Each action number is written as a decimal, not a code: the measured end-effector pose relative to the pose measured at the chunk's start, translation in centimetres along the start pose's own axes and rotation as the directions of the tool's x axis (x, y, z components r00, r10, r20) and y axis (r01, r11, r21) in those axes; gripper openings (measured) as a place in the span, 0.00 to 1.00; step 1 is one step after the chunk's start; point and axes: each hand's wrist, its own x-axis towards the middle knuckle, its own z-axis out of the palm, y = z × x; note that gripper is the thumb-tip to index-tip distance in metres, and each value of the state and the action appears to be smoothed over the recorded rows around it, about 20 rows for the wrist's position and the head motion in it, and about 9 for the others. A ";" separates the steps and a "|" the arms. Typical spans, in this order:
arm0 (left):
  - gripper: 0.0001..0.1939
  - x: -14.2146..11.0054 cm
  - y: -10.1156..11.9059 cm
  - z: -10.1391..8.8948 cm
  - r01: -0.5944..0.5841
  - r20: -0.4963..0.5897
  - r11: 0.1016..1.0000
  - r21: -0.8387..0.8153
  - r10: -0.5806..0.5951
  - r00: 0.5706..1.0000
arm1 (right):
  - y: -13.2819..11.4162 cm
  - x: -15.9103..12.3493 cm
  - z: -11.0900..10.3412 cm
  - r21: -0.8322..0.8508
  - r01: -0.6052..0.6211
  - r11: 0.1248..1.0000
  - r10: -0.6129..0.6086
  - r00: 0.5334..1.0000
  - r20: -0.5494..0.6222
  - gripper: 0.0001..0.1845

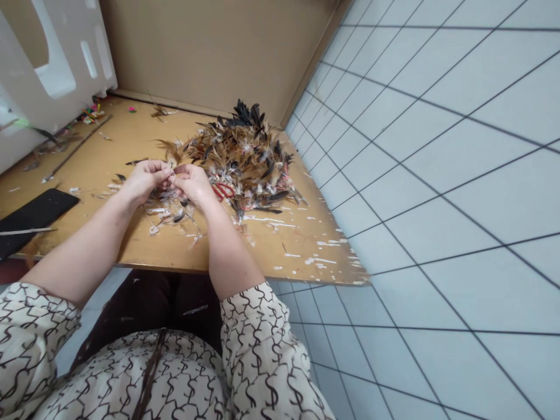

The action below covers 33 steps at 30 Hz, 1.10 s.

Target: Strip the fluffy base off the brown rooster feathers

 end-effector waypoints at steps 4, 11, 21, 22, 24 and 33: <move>0.10 0.0 -0.1 0.0 -0.010 -0.011 1.000 -0.001 0.010 1.000 | -0.1 0.1 -0.1 -0.024 -0.009 1.000 0.008 0.998 -0.059 0.10; 0.09 0.1 -0.1 0.1 -0.017 -0.072 1.000 -0.016 0.016 0.997 | 0.3 0.6 -0.7 -0.094 0.057 0.994 -0.071 0.986 -0.152 0.09; 0.08 0.0 -0.4 0.3 0.085 0.030 0.987 -0.135 -0.082 0.996 | 1.5 1.8 -1.1 -0.486 0.142 0.862 -0.307 0.909 -0.281 0.03; 0.08 0.0 -0.3 0.4 0.110 0.049 0.984 -0.139 -0.104 0.993 | 1.4 1.7 -0.8 -0.433 0.176 0.884 -0.302 0.922 -0.242 0.03; 0.06 0.0 -0.3 0.3 0.143 0.062 0.978 -0.149 -0.135 0.989 | 1.2 1.4 -0.3 -0.310 0.216 0.926 -0.282 0.940 -0.189 0.03; 0.07 0.1 0.0 -0.1 0.176 0.055 0.976 -0.125 -0.170 0.984 | 0.4 0.7 -0.4 -0.135 0.200 0.971 -0.217 0.967 -0.133 0.03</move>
